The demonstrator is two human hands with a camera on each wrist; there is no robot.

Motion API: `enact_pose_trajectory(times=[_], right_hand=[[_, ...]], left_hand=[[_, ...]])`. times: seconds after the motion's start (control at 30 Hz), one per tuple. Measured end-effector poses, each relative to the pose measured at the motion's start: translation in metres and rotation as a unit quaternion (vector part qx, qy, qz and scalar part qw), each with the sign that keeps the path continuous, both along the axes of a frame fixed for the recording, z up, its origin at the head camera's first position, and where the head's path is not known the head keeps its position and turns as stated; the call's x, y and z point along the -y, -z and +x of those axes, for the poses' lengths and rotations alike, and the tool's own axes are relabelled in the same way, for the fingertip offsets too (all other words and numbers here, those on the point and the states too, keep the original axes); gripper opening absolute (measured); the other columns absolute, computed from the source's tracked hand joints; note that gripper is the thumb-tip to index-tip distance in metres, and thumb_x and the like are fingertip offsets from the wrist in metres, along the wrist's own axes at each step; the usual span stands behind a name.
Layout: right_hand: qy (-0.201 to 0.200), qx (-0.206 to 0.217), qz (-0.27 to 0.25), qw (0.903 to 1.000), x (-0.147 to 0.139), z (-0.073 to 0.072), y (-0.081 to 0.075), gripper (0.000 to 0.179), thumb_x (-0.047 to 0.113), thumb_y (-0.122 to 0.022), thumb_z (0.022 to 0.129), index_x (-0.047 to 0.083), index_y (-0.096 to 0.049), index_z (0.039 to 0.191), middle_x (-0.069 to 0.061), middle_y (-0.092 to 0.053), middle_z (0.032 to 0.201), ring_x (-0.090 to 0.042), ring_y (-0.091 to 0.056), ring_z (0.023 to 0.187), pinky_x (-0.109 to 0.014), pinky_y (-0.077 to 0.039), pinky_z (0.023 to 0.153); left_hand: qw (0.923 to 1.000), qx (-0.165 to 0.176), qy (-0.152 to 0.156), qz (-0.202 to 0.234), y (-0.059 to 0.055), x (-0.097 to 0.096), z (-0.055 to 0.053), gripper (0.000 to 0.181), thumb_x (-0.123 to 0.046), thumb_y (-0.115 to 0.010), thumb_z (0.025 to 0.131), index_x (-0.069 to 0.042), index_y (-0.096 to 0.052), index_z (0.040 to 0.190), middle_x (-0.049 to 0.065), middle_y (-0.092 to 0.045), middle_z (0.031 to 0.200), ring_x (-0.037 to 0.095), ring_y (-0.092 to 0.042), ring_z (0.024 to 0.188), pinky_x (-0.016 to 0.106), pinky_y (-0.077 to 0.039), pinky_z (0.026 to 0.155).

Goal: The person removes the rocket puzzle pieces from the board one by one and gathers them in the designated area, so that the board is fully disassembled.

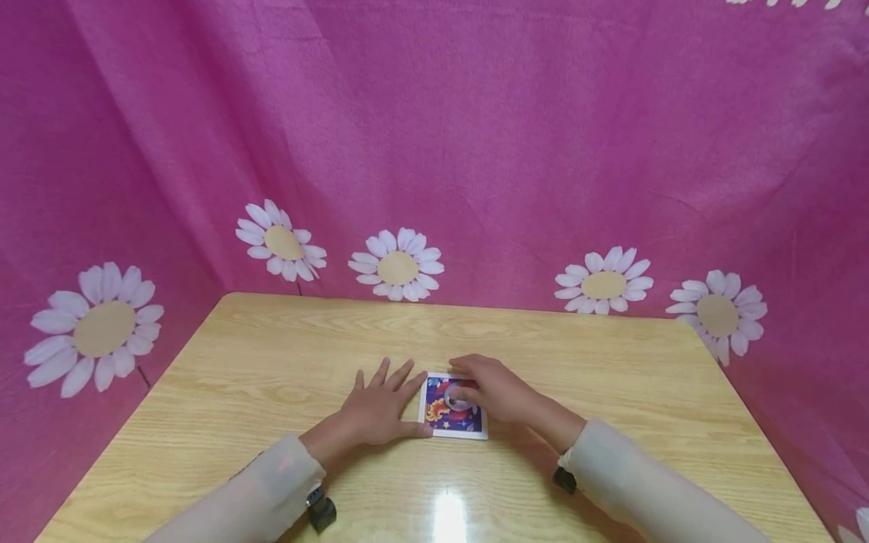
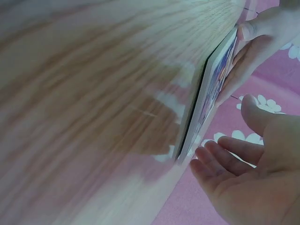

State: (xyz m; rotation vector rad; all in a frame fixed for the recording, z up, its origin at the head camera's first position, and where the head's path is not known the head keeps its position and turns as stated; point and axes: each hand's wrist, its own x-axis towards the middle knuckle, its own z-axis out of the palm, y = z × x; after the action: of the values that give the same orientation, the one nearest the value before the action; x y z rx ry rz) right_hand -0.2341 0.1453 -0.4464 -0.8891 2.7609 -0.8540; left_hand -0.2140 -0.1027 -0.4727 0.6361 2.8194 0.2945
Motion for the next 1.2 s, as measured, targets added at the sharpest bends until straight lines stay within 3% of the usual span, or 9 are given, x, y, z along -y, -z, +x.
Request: enact_pose_trajectory(times=[0.13,0.37,0.53,0.77,1.2], right_hand=[[-0.001,0.004,-0.012,0.9999,0.005,-0.003,0.002,0.046,0.014,-0.070,0.099,-0.007,-0.059,0.139,-0.021,-0.067,0.133,-0.037,-0.061,0.127,-0.052,-0.046,0.109],[0.032,0.069,-0.060,0.9953,0.015,-0.013,0.007,0.032,0.009,-0.072,0.097,-0.001,-0.069,0.127,-0.013,-0.075,0.112,-0.022,-0.071,0.099,-0.041,-0.058,0.091],[0.043,0.092,-0.084,0.9913,0.018,-0.023,0.011,0.026,0.006,-0.076,0.093,0.000,-0.074,0.118,-0.009,-0.075,0.103,-0.014,-0.067,0.082,-0.033,-0.057,0.082],[0.034,0.118,-0.086,0.9887,0.020,-0.036,0.013,0.015,0.001,-0.075,0.091,0.004,-0.076,0.106,-0.005,-0.077,0.095,-0.011,-0.065,0.072,-0.027,-0.055,0.066],[0.023,0.143,-0.068,0.9871,0.024,-0.048,0.008,0.011,0.001,-0.079,0.086,0.004,-0.076,0.096,-0.001,-0.075,0.083,-0.007,-0.065,0.075,-0.026,-0.052,0.077]], left_hand=[[1.0000,-0.003,0.002,-0.005,0.001,0.000,0.000,0.100,-0.084,-0.054,0.085,-0.032,-0.027,0.165,0.000,-0.015,0.174,0.042,-0.006,0.158,0.074,-0.011,0.118],[1.0000,-0.004,0.003,-0.003,0.002,0.001,-0.001,0.100,-0.085,-0.054,0.084,-0.033,-0.027,0.165,0.000,-0.015,0.174,0.042,-0.006,0.158,0.075,-0.011,0.117],[1.0000,-0.004,0.003,-0.006,0.002,0.000,0.000,0.100,-0.085,-0.054,0.084,-0.033,-0.027,0.165,0.000,-0.015,0.174,0.042,-0.006,0.158,0.074,-0.012,0.117],[1.0000,0.000,0.001,-0.009,0.001,0.001,-0.001,0.100,-0.085,-0.053,0.084,-0.033,-0.027,0.165,0.000,-0.015,0.174,0.042,-0.006,0.158,0.074,-0.012,0.118],[0.9999,0.008,-0.005,-0.007,0.002,-0.001,-0.002,0.100,-0.086,-0.053,0.083,-0.033,-0.027,0.165,0.000,-0.015,0.174,0.042,-0.006,0.158,0.074,-0.010,0.118]])
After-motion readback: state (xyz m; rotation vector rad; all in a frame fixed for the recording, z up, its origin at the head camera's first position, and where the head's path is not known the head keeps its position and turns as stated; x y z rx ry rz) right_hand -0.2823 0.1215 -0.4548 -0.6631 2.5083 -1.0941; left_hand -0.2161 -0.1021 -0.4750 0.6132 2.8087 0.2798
